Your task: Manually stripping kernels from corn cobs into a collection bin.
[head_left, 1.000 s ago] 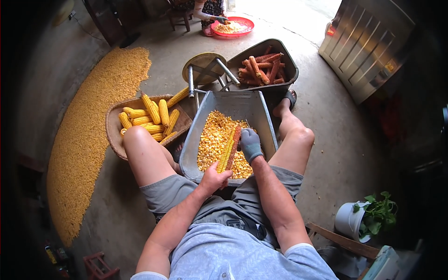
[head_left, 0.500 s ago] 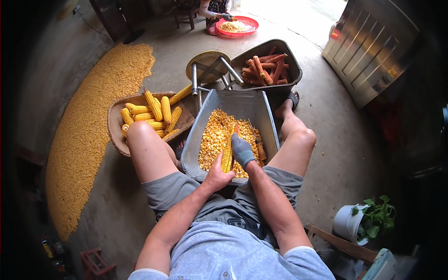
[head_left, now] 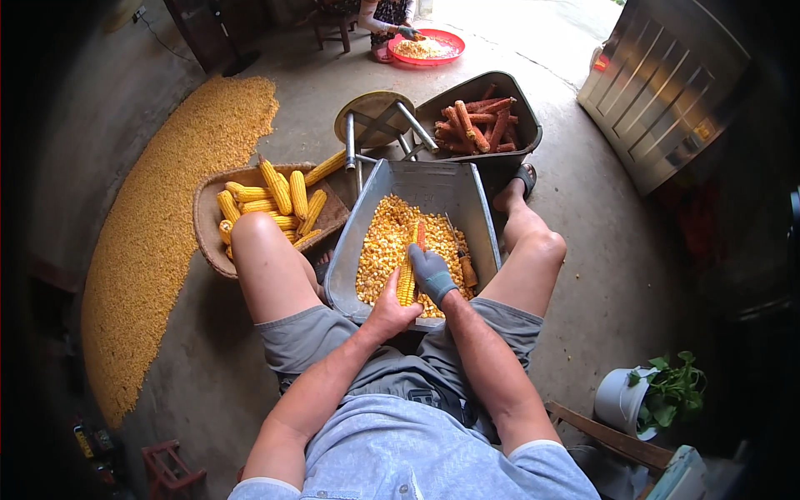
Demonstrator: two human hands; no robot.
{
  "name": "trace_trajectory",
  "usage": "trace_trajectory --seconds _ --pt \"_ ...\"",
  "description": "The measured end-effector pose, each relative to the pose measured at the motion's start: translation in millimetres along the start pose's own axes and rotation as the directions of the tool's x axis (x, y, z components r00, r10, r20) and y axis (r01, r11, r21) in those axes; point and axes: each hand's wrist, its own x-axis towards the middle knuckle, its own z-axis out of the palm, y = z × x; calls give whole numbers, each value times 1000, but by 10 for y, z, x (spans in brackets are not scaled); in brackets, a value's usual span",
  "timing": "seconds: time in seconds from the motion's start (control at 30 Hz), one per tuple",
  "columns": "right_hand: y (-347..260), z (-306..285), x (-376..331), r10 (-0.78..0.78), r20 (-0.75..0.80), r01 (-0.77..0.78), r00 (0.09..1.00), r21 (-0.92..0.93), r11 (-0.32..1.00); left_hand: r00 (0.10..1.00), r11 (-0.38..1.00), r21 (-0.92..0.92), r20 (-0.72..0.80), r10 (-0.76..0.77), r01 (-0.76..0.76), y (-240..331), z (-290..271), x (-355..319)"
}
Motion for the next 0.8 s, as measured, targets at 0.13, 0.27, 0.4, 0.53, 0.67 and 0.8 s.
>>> trace_trajectory --seconds 0.13,0.27,0.4,0.53,0.67,0.8 --pt "110 -30 53 -77 -13 76 997 -27 997 981 947 -269 122 -149 177 364 -6 -26" --pt "243 11 101 -320 -181 297 930 -146 944 967 908 -340 158 -200 244 463 -27 -48" --pt "116 22 14 -33 -48 46 998 314 948 980 916 -347 94 -177 199 332 -24 -2" --pt "-72 20 -154 -54 103 52 993 26 998 991 979 -174 -70 -117 104 5 -5 90" --pt "221 107 -15 -188 6 187 982 -161 969 996 992 -89 -20 -87 85 173 -1 75" --pt "250 78 -2 -380 10 354 925 -390 850 991 982 -140 56 -124 130 190 -52 83"
